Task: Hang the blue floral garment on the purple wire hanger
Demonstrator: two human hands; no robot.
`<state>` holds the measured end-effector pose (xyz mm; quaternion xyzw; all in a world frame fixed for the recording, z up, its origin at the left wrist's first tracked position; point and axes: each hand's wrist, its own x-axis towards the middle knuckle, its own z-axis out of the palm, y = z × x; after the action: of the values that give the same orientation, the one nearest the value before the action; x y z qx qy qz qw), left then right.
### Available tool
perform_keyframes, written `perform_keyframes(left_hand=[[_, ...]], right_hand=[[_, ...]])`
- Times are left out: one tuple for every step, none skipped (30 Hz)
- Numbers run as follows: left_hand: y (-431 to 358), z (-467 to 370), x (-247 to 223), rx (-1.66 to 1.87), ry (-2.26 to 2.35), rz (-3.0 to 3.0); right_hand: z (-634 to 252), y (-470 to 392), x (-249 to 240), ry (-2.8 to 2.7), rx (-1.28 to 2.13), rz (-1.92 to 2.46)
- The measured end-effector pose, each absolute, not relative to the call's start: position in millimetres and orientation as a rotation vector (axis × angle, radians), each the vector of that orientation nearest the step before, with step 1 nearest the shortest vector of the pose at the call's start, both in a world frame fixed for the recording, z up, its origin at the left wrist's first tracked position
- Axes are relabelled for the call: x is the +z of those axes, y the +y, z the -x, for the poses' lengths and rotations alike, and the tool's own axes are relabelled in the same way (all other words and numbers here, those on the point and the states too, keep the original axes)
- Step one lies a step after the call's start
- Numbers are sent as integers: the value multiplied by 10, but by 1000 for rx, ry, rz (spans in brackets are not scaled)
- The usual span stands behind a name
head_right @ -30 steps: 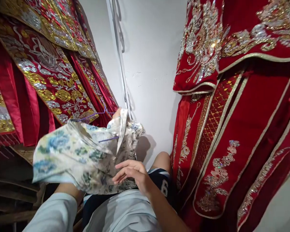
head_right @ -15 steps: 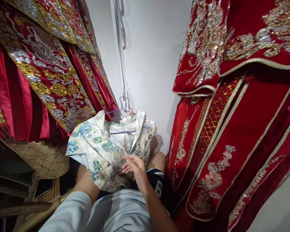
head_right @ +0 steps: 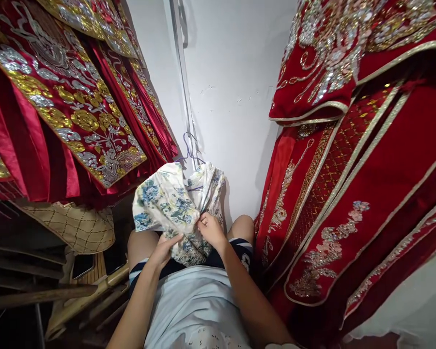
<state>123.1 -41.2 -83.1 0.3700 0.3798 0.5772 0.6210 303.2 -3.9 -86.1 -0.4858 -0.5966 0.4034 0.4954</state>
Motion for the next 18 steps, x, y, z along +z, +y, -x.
perform_keyframes(left_hand=[[-423, -1277, -837, 1338, 914, -849], [-427, -1315, -837, 1352, 937, -840], [-426, -1345, -834, 1368, 942, -818], [-422, -1364, -829, 1385, 938, -791], [-418, -1374, -824, 1394, 933, -762], [-413, -1374, -822, 1395, 930, -734], [-409, -1368, -824, 1392, 928, -706], [-405, -1358, -831, 1386, 931, -679], [-399, -1347, -843, 1384, 938, -656], [-390, -1336, -861, 1387, 953, -640], [-376, -1328, -885, 1396, 978, -629], [-358, -1321, -914, 1415, 1015, -624], [-335, -1315, -946, 1451, 1065, -626], [-309, -1308, -979, 1515, 1127, -639], [-283, -1297, -1010, 1601, 1196, -654], [-260, -1282, -1038, 1695, 1261, -668], [-242, -1262, -1060, 1786, 1316, -679], [-234, -1238, -1075, 1866, 1355, -684]], right_hand=[[-3009, -27, -874, -1444, 970, 1183], [-2985, -21, -892, -1443, 965, 1187], [-2960, -22, -914, -1444, 962, 1188], [-2935, -30, -938, -1445, 961, 1185], [-2910, -44, -961, -1448, 959, 1178], [-2886, -62, -981, -1453, 955, 1168], [-2864, -82, -996, -1458, 945, 1158], [-2845, -104, -1006, -1464, 931, 1150], [-2832, -124, -1010, -1470, 910, 1147], [-2824, -144, -1010, -1472, 883, 1152], [-2823, -163, -1007, -1471, 848, 1165], [-2829, -182, -1003, -1466, 807, 1185], [-2840, -203, -1002, -1458, 762, 1208], [-2855, -226, -1005, -1450, 716, 1231], [-2874, -252, -1015, -1442, 675, 1250], [-2895, -280, -1031, -1435, 645, 1262], [-2918, -309, -1054, -1434, 611, 1267], [-2943, -336, -1079, -1450, 555, 1265]])
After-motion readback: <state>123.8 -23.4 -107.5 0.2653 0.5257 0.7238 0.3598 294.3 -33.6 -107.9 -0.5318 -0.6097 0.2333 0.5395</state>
